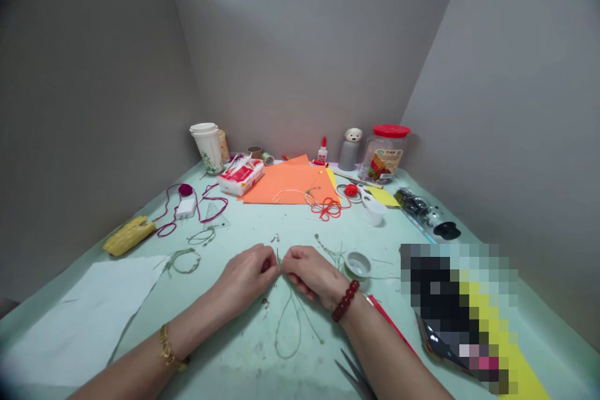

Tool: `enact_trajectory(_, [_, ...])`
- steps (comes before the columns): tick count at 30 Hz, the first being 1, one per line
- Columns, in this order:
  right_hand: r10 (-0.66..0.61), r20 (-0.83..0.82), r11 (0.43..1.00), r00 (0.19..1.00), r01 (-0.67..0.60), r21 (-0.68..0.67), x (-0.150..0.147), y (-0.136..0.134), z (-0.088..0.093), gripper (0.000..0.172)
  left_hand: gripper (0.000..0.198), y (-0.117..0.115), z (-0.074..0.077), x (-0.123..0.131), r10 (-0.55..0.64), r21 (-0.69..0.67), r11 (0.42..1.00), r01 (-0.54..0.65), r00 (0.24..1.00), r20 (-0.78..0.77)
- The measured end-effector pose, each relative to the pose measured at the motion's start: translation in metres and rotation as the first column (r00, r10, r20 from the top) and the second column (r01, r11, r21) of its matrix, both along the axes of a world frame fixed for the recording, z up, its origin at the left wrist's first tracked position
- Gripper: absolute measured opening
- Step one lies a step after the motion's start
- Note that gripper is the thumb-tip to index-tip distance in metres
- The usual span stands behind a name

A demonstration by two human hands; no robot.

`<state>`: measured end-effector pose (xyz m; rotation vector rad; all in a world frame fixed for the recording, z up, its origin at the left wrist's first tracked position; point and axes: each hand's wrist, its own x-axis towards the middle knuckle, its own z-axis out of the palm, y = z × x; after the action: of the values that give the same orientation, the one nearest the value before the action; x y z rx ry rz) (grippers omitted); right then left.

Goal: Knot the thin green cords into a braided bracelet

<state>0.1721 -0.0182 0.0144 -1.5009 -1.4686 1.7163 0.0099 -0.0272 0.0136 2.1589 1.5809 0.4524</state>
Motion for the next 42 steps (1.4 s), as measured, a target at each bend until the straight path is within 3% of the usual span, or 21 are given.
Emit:
enact_trajectory(5, [0.008,0.031,0.999,0.999,-0.01,0.038,-0.001,-0.002,0.0,0.005,0.015,0.01,0.002,-0.011,0.015,0.105,0.994,-0.001,0.991,-0.131])
enact_trajectory(9, [0.005,0.067,0.997,0.998,-0.01,0.078,-0.003,-0.003,-0.002,0.005,0.015,0.027,0.001,-0.032,0.103,0.146,0.987,-0.073,0.973,-0.206])
enact_trajectory(14, [0.009,0.073,0.997,0.997,-0.015,0.079,-0.004,-0.002,-0.003,0.007,0.014,0.034,0.008,-0.05,0.182,0.159,0.976,-0.146,0.953,-0.243])
enact_trajectory(17, [0.011,0.071,0.998,0.997,-0.015,0.06,-0.003,-0.002,-0.003,0.007,0.02,0.022,0.016,-0.042,0.167,0.252,0.959,-0.129,0.977,-0.135])
enact_trajectory(20, [0.003,0.047,0.999,0.999,-0.005,0.053,-0.003,-0.002,-0.003,0.006,0.018,0.008,0.015,-0.024,-0.012,0.122,0.993,-0.006,0.99,0.14])
enact_trajectory(23, [0.002,0.025,0.999,1.0,-0.003,0.041,-0.003,-0.002,-0.003,0.005,0.012,0.001,0.002,-0.009,-0.037,-0.02,0.999,0.044,0.965,0.258])
enact_trajectory(28, [0.019,0.016,0.999,1.0,-0.019,0.035,-0.001,-0.001,-0.004,0.007,0.011,0.002,-0.008,-0.006,-0.031,-0.011,0.999,0.034,0.977,0.21])
enact_trajectory(38, [0.092,0.01,0.995,0.996,-0.092,0.026,0.002,0.0,-0.002,0.007,0.018,-0.005,0.004,-0.005,0.005,0.042,0.999,-0.009,0.996,0.093])
enact_trajectory(40, [0.094,0.011,0.995,0.996,-0.094,0.033,0.001,0.0,-0.002,0.006,0.017,-0.003,0.003,-0.005,0.027,-0.011,1.0,-0.026,0.99,0.137])
enact_trajectory(42, [0.089,0.01,0.995,0.996,-0.089,0.041,0.001,0.0,-0.002,0.005,0.016,0.001,-0.001,-0.004,0.052,-0.147,0.989,-0.021,0.975,0.214])
